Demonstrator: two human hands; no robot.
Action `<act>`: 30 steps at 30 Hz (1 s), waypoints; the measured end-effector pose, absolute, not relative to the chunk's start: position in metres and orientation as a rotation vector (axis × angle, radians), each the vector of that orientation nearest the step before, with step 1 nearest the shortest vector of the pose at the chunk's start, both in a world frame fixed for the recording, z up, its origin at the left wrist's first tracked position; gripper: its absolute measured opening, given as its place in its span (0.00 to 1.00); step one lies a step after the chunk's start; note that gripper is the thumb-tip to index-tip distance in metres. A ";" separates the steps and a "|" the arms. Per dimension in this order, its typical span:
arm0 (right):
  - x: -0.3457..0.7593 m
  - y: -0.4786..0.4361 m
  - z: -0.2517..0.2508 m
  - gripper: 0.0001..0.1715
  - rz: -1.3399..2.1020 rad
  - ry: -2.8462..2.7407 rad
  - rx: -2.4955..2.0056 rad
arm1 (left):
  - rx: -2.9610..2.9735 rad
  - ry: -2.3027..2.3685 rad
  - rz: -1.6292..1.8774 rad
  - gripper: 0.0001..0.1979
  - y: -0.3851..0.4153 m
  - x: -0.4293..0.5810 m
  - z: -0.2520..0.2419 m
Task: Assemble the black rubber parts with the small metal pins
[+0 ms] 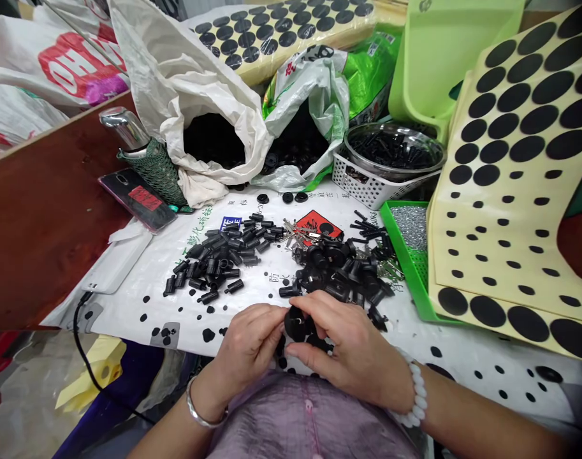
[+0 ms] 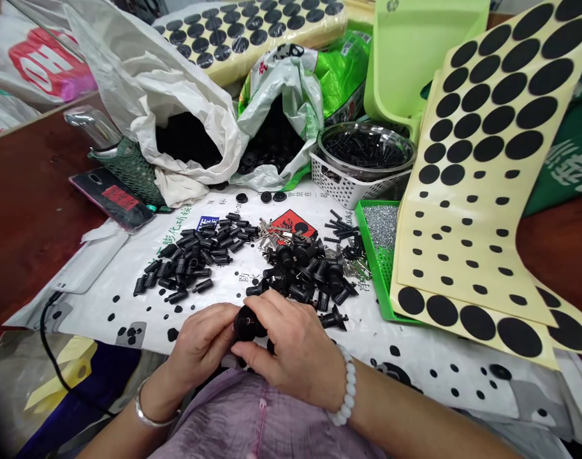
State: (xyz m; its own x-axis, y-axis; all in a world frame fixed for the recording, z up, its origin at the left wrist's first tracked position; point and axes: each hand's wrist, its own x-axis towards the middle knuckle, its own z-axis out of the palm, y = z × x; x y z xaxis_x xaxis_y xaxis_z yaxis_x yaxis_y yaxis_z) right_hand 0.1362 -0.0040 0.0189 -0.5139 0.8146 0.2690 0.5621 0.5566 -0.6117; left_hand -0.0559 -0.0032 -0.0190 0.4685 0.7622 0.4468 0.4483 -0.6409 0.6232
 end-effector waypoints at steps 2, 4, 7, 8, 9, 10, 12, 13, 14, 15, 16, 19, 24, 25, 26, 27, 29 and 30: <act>0.136 -0.004 0.016 0.21 0.597 -2.263 -1.090 | 2.309 1.006 1.033 0.10 -0.002 -0.055 -0.021; 0.135 -0.003 0.013 0.22 0.545 -2.267 -1.068 | 2.334 0.998 1.075 0.10 -0.002 -0.053 -0.022; 0.134 -0.002 0.009 0.22 0.470 -2.250 -1.054 | 2.327 1.031 1.117 0.10 -0.002 -0.049 -0.025; 0.134 -0.002 0.009 0.23 0.453 -2.244 -1.051 | 2.310 1.052 1.123 0.10 -0.002 -0.048 -0.026; 0.134 -0.002 0.009 0.24 0.442 -2.241 -1.045 | 2.289 1.068 1.124 0.09 -0.001 -0.046 -0.027; 0.135 -0.001 0.009 0.25 0.434 -2.237 -1.041 | 2.266 1.077 1.122 0.09 -0.001 -0.045 -0.028; 0.137 -0.001 0.012 0.29 0.430 -2.218 -1.037 | 2.224 1.069 1.112 0.09 0.000 -0.044 -0.028; 0.139 -0.001 0.013 0.31 0.436 -2.198 -1.038 | 2.207 1.053 1.110 0.08 0.000 -0.043 -0.028; 0.141 -0.001 0.015 0.31 0.443 -2.173 -1.036 | 2.195 1.038 1.111 0.08 0.000 -0.043 -0.027; 0.142 -0.002 0.016 0.28 0.452 -2.146 -1.031 | 2.189 1.027 1.112 0.08 0.000 -0.042 -0.027; 0.144 -0.002 0.017 0.22 0.466 -2.126 -1.024 | 2.188 1.020 1.114 0.08 0.001 -0.042 -0.027; 0.145 -0.001 0.015 0.06 0.522 -2.108 -0.994 | 2.217 1.021 1.135 0.07 0.001 -0.040 -0.028; 0.142 0.001 0.004 0.06 0.554 -2.117 -0.973 | 2.310 1.011 1.090 0.07 0.001 -0.040 -0.029; 0.141 0.001 0.002 0.06 0.553 -2.123 -0.965 | 2.327 1.014 1.057 0.07 0.001 -0.040 -0.028; 0.141 0.001 0.001 0.06 0.554 -2.125 -0.959 | 2.344 1.019 1.029 0.07 0.001 -0.042 -0.026; 0.141 0.002 -0.001 0.06 0.555 -2.123 -0.955 | 2.362 1.025 1.006 0.07 0.001 -0.044 -0.023; 0.142 0.002 -0.001 0.05 0.553 -2.099 -0.963 | 2.395 1.060 0.986 0.08 0.002 -0.051 -0.018; 0.144 0.003 -0.001 0.05 0.549 -2.078 -0.972 | 2.415 1.114 0.999 0.09 0.003 -0.056 -0.016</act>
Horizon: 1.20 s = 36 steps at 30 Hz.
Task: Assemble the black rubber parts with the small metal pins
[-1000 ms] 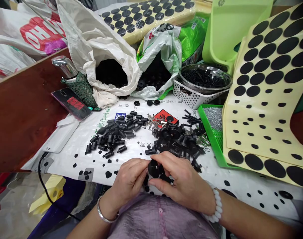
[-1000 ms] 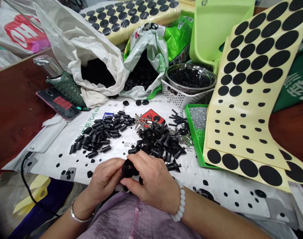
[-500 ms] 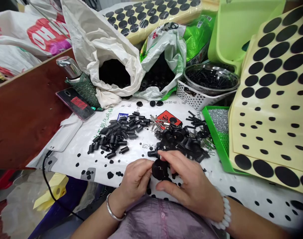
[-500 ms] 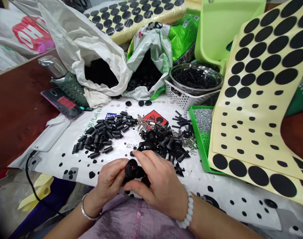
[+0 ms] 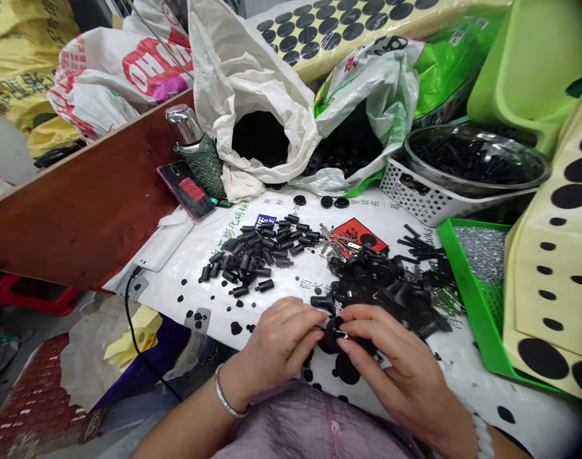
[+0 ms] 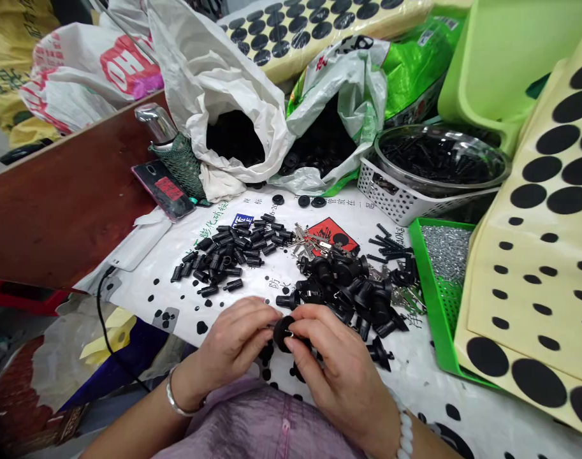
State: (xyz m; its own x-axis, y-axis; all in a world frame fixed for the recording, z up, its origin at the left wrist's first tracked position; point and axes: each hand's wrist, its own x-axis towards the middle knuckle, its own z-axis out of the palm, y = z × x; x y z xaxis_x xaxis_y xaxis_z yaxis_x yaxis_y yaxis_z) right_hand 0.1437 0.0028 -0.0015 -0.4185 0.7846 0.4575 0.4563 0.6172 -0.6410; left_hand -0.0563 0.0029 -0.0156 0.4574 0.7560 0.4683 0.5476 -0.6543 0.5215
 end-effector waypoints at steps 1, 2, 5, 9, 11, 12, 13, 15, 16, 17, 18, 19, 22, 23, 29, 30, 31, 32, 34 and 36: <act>0.145 0.003 -0.001 0.05 0.544 -2.052 -0.987 | 2.436 1.204 1.012 0.11 0.005 -0.062 -0.014; 0.147 0.004 -0.001 0.06 0.542 -2.026 -1.003 | 2.455 1.340 1.022 0.12 0.007 -0.069 -0.014; 0.151 0.004 -0.002 0.05 0.553 -1.968 -1.035 | 2.492 1.835 0.928 0.11 0.014 -0.089 -0.020; 0.152 0.002 -0.004 0.06 0.569 -1.971 -1.027 | 2.486 2.090 0.746 0.09 0.019 -0.104 -0.032; 0.152 0.001 -0.003 0.07 0.577 -1.978 -1.015 | 2.497 2.084 0.765 0.07 0.019 -0.105 -0.034; 0.151 0.001 -0.003 0.06 0.583 -1.979 -1.010 | 2.508 2.056 0.793 0.07 0.018 -0.104 -0.034; 0.151 0.001 -0.002 0.06 0.585 -1.976 -1.004 | 2.518 2.012 0.831 0.07 0.017 -0.102 -0.032; 0.149 0.002 0.001 0.06 0.592 -1.965 -0.994 | 2.519 1.894 0.912 0.07 0.016 -0.097 -0.026; 0.148 0.003 0.002 0.06 0.596 -1.957 -0.989 | 2.505 1.835 0.948 0.07 0.015 -0.094 -0.023; 0.148 0.004 0.004 0.06 0.599 -1.949 -0.987 | 2.480 1.784 0.978 0.07 0.015 -0.091 -0.019; 0.147 0.004 0.005 0.05 0.604 -1.944 -0.986 | 2.444 1.745 1.003 0.07 0.014 -0.088 -0.016; 0.146 0.004 0.006 0.05 0.608 -1.940 -0.983 | 2.402 1.718 1.026 0.07 0.014 -0.085 -0.014; 0.143 0.003 0.008 0.05 0.614 -1.930 -0.971 | 2.309 1.640 1.068 0.07 0.014 -0.077 -0.011; 0.142 0.003 0.009 0.06 0.614 -1.928 -0.963 | 2.302 1.609 1.074 0.07 0.013 -0.075 -0.011; 0.139 0.005 0.012 0.08 0.513 -1.973 -0.910 | 2.270 1.378 0.944 0.10 0.008 -0.069 -0.017; 0.140 0.006 0.012 0.08 0.486 -1.999 -0.900 | 2.250 1.340 0.921 0.10 0.007 -0.069 -0.017; 0.140 0.007 0.013 0.08 0.458 -2.029 -0.889 | 2.227 1.300 0.909 0.10 0.006 -0.069 -0.015; 0.141 0.007 0.014 0.08 0.428 -2.058 -0.876 | 2.200 1.258 0.905 0.10 0.005 -0.069 -0.014; 0.143 0.009 0.014 0.09 0.375 -2.114 -0.844 | 2.146 1.191 0.885 0.11 0.003 -0.069 -0.010; 0.144 0.010 0.015 0.09 0.346 -2.156 -0.815 | 2.110 1.148 0.843 0.11 0.002 -0.069 -0.006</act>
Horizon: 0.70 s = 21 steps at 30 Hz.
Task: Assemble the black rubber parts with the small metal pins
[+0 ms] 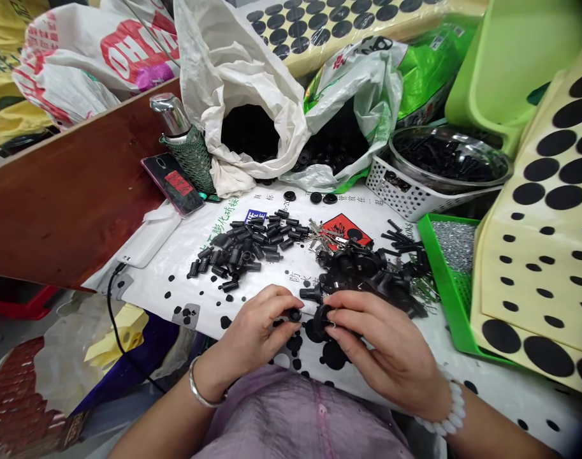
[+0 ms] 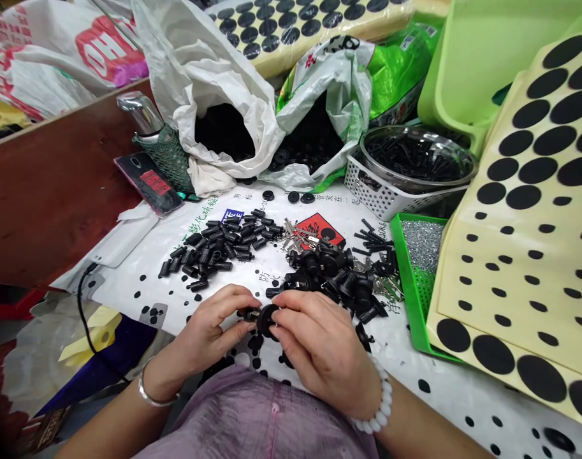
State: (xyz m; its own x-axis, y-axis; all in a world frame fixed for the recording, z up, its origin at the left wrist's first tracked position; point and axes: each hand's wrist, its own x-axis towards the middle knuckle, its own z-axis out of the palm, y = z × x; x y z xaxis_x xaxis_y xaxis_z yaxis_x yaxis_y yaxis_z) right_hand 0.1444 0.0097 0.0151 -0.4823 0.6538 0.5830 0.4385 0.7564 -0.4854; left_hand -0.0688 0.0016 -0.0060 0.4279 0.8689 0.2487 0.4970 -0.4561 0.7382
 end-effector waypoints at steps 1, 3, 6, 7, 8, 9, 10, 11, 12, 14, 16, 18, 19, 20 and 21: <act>0.145 0.010 0.016 0.09 0.339 -2.174 -0.801 | 2.096 1.140 0.819 0.11 0.001 -0.069 -0.005; 0.145 0.011 0.017 0.09 0.332 -2.205 -0.773 | 2.061 1.150 0.768 0.11 -0.001 -0.068 -0.003; 0.144 0.012 0.020 0.09 0.308 -2.234 -0.730 | 2.020 1.161 0.714 0.11 -0.003 -0.067 -0.001; 0.143 0.012 0.020 0.09 0.297 -2.242 -0.715 | 2.019 1.156 0.708 0.09 -0.004 -0.067 0.000; 0.143 0.012 0.021 0.09 0.287 -2.251 -0.699 | 2.025 1.148 0.709 0.09 -0.004 -0.067 0.000; 0.143 0.012 0.021 0.09 0.278 -2.262 -0.685 | 2.033 1.140 0.715 0.08 -0.004 -0.067 0.001; 0.142 0.013 0.021 0.09 0.268 -2.274 -0.671 | 2.043 1.131 0.719 0.08 -0.005 -0.068 0.001; 0.142 0.013 0.021 0.09 0.258 -2.291 -0.656 | 2.054 1.121 0.723 0.09 -0.005 -0.069 0.002; 0.142 0.013 0.021 0.09 0.246 -2.308 -0.641 | 2.068 1.107 0.727 0.09 -0.005 -0.069 0.001; 0.142 0.013 0.022 0.09 0.218 -2.339 -0.613 | 2.085 1.071 0.733 0.10 -0.005 -0.071 0.001; 0.142 0.014 0.022 0.10 0.189 -2.364 -0.590 | 2.079 1.038 0.736 0.11 -0.005 -0.073 0.000; 0.142 0.013 0.020 0.11 0.174 -2.395 -0.564 | 2.061 1.007 0.721 0.13 -0.006 -0.074 0.000; 0.142 0.013 0.019 0.12 0.172 -2.414 -0.548 | 2.056 0.983 0.713 0.13 -0.006 -0.075 0.000; 0.141 0.012 0.018 0.12 0.171 -2.432 -0.532 | 2.054 0.956 0.704 0.13 -0.006 -0.075 0.001; 0.141 0.012 0.016 0.13 0.175 -2.445 -0.520 | 2.057 0.930 0.693 0.13 -0.006 -0.075 0.002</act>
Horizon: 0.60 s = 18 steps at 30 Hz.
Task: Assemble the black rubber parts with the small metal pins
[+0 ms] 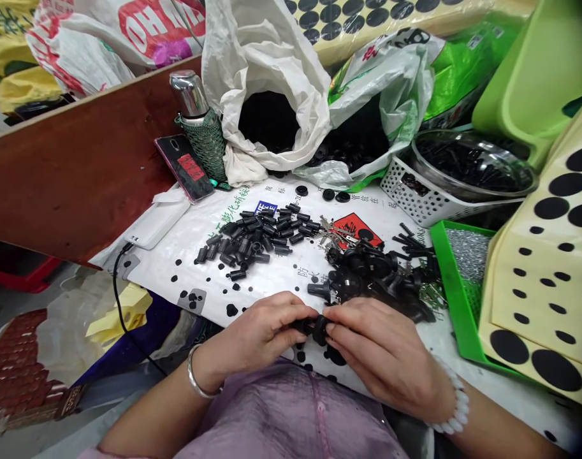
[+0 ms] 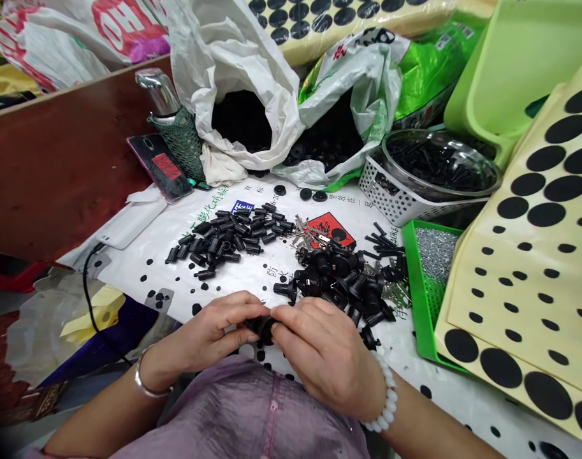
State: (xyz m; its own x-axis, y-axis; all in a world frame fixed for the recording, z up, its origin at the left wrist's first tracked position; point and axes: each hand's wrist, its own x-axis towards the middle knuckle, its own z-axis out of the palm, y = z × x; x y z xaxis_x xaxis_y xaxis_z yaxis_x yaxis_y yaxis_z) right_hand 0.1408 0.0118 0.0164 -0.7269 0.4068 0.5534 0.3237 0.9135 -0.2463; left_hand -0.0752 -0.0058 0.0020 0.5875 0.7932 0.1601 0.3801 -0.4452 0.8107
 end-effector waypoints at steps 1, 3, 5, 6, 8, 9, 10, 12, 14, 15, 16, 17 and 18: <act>0.140 0.011 0.015 0.14 0.186 -2.448 -0.513 | 2.062 0.907 0.679 0.13 -0.006 -0.075 0.003; 0.138 0.011 0.013 0.13 0.220 -2.440 -0.527 | 2.076 0.890 0.641 0.11 -0.006 -0.075 0.004; 0.136 0.010 0.013 0.12 0.262 -2.417 -0.567 | 2.089 0.898 0.604 0.10 -0.006 -0.075 0.004; 0.136 0.011 0.014 0.11 0.281 -2.412 -0.588 | 2.096 0.904 0.590 0.10 -0.005 -0.075 0.004; 0.136 0.011 0.016 0.10 0.306 -2.418 -0.612 | 2.106 0.921 0.567 0.10 -0.005 -0.073 0.002; 0.137 0.011 0.017 0.11 0.312 -2.430 -0.610 | 2.110 0.929 0.558 0.10 -0.005 -0.073 0.001; 0.139 0.012 0.018 0.11 0.313 -2.447 -0.604 | 2.111 0.937 0.551 0.10 -0.005 -0.072 0.000; 0.142 0.012 0.019 0.13 0.296 -2.484 -0.590 | 2.109 0.951 0.540 0.10 -0.004 -0.071 -0.001; 0.146 0.012 0.019 0.17 0.274 -2.528 -0.581 | 2.106 0.959 0.524 0.10 -0.003 -0.071 0.000; 0.147 0.012 0.019 0.18 0.264 -2.549 -0.582 | 2.105 0.963 0.514 0.11 -0.003 -0.071 0.001; 0.148 0.012 0.019 0.19 0.257 -2.569 -0.582 | 2.104 0.962 0.502 0.11 -0.002 -0.071 0.002; 0.149 0.012 0.019 0.20 0.253 -2.587 -0.584 | 2.103 0.959 0.492 0.11 -0.002 -0.071 0.002; 0.150 0.012 0.019 0.20 0.251 -2.602 -0.586 | 2.102 0.955 0.484 0.11 -0.002 -0.071 0.003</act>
